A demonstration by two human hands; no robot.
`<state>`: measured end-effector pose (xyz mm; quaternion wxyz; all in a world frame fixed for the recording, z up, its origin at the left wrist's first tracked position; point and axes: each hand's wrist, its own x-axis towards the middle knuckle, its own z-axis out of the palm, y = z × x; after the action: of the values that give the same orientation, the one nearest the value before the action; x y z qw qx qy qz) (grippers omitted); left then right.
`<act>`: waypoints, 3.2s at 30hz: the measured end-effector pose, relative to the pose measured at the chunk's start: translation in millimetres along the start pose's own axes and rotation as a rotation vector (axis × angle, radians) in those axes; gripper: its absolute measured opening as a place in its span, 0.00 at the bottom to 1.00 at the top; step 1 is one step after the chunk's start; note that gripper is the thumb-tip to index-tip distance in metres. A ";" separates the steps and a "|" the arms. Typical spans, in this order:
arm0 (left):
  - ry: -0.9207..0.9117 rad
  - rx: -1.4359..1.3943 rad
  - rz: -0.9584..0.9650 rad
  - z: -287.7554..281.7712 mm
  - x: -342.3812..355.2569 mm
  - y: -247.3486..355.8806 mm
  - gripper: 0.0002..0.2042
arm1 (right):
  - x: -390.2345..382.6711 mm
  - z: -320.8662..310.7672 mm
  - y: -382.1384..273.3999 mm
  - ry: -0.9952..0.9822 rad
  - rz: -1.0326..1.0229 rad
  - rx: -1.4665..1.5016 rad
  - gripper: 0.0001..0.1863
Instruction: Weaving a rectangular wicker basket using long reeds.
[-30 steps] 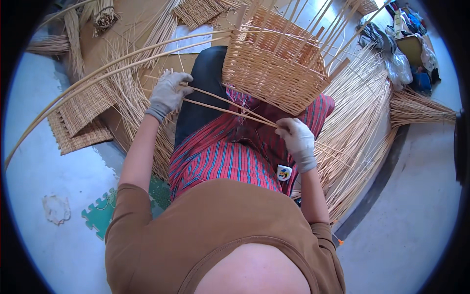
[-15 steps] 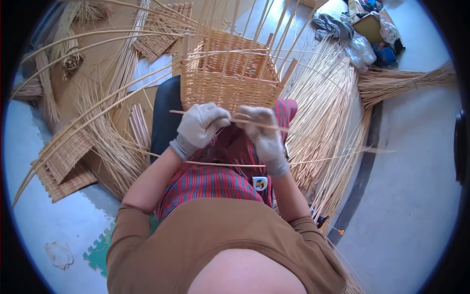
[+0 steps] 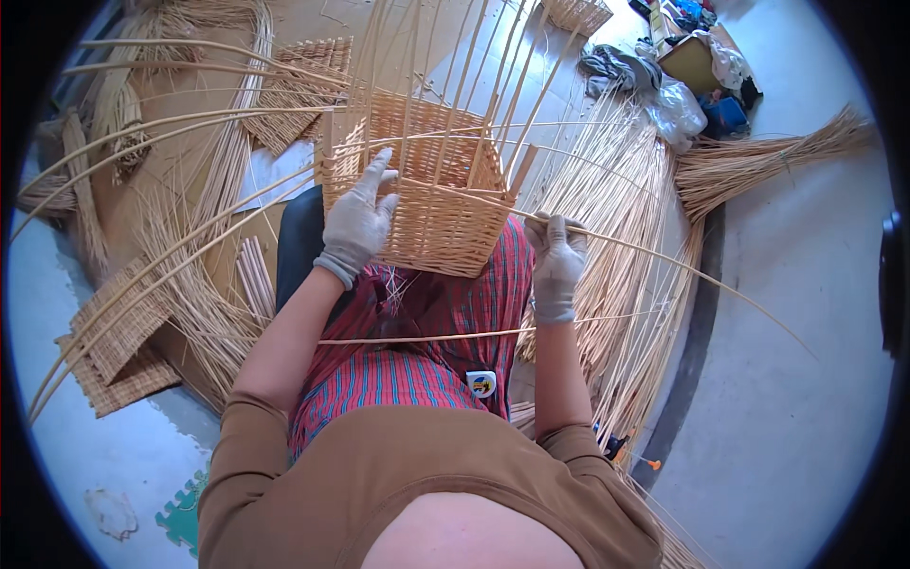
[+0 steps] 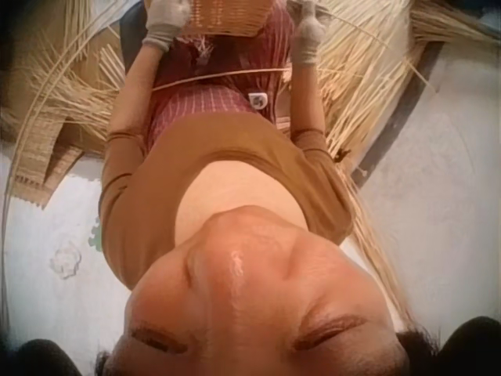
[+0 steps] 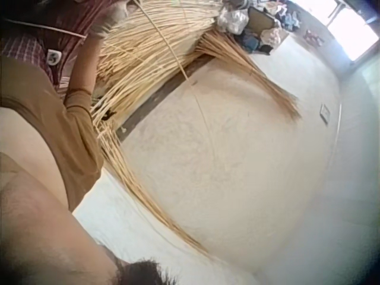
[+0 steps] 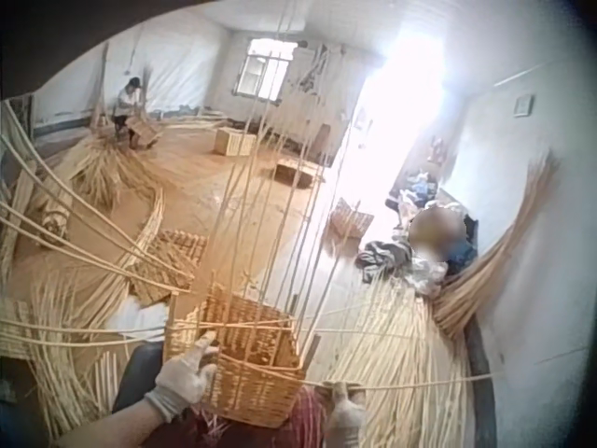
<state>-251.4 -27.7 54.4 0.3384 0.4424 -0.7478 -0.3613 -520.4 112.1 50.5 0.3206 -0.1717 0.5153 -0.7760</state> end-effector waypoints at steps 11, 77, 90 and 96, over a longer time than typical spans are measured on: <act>-0.350 -0.116 -0.231 51.8 53.3 26.9 0.21 | 29.7 46.4 -27.5 -0.052 -0.391 -0.428 0.04; -0.365 -0.168 -0.240 9.6 56.3 0.9 0.18 | 25.7 123.9 -32.5 -0.004 -0.357 -0.545 0.05; -0.300 -0.365 -0.353 18.3 63.9 -9.3 0.26 | 3.5 64.7 6.1 -0.123 -0.481 -0.121 0.11; -0.127 -0.202 -0.403 19.0 53.9 13.3 0.31 | -11.1 88.4 -10.2 -0.484 -0.520 -0.004 0.15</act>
<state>-293.1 -67.4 65.9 0.2546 0.5229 -0.6242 -0.5217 -462.8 61.3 96.7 0.2249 -0.4768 0.3651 -0.7674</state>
